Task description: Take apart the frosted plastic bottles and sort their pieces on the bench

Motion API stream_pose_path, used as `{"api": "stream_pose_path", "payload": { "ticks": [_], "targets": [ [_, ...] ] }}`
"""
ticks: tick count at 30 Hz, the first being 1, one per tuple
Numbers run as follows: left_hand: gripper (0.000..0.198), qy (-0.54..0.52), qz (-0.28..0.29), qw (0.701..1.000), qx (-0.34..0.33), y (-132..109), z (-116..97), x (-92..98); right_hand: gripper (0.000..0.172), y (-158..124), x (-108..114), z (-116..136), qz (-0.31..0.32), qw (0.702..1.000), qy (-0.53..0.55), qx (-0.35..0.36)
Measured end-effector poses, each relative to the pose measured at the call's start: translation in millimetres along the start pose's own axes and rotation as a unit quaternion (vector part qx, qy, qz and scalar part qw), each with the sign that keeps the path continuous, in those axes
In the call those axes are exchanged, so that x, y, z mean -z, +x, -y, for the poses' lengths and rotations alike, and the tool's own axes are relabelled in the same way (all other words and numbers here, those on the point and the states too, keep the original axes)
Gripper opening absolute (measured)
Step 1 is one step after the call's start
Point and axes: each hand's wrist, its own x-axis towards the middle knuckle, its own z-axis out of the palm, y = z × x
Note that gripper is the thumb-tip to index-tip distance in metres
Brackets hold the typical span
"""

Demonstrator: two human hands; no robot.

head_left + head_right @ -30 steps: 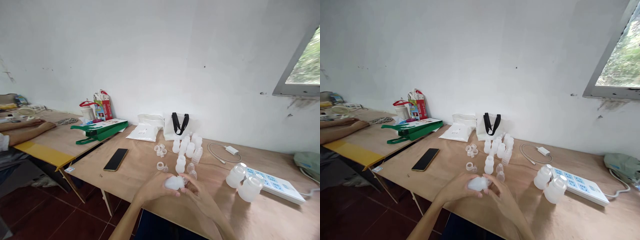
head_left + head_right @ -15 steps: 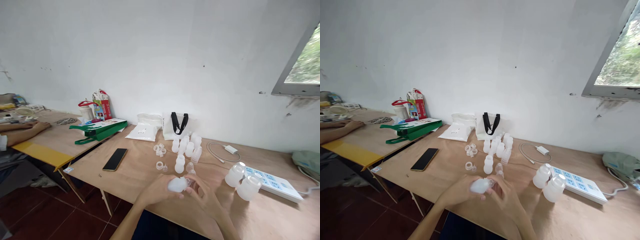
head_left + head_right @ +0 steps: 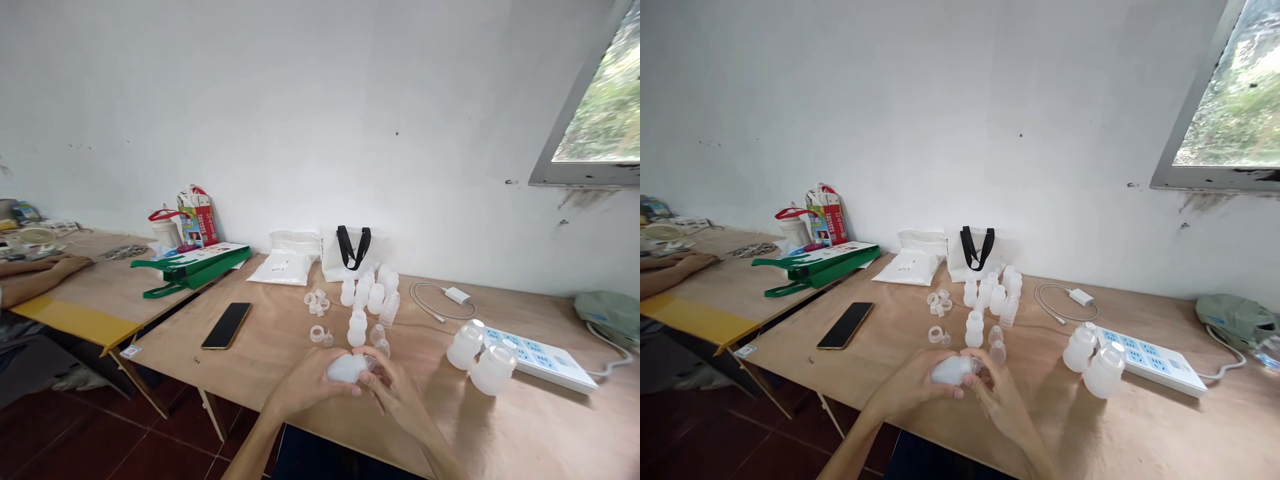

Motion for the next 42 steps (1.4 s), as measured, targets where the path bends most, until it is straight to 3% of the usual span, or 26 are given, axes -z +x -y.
{"api": "stream_pose_path", "payload": {
  "ticks": [4,11,16,22,27,32,36,42],
  "targets": [
    [0.044,0.031,-0.03,0.999,0.013,-1.4,-3.6,-2.1,0.061,4.3,-3.1,-4.3,-0.009,0.998,0.057,-0.037],
    [0.045,-0.008,-0.009,0.999,0.032,0.8,-2.4,-4.7,0.048,1.2,9.5,4.8,-0.017,0.998,-0.051,0.022],
    [0.049,0.001,-0.004,0.999,0.037,0.3,1.2,-5.4,0.046,-0.3,9.5,5.0,0.007,0.999,-0.042,0.013],
    [0.049,-0.087,-0.003,0.996,0.033,8.4,22.8,-17.3,0.065,4.0,17.1,-8.6,-0.055,0.998,-0.019,0.033],
    [0.046,-0.204,-0.006,0.979,0.005,25.9,49.2,-37.7,0.049,7.5,46.1,-15.2,-0.098,0.987,-0.125,-0.01],
    [0.051,-0.278,-0.02,0.96,0.031,39.1,72.5,-54.9,0.032,4.0,62.8,-29.1,-0.046,0.955,-0.287,-0.052],
    [0.055,-0.257,0.001,0.966,0.024,39.9,81.1,-55.3,0.026,0.6,59.0,-36.4,0.028,0.957,-0.288,-0.021],
    [0.058,-0.245,0.016,0.969,0.02,38.1,79.4,-51.9,0.033,6.5,57.0,-38.1,0.023,0.939,-0.34,-0.055]
  ]
}}
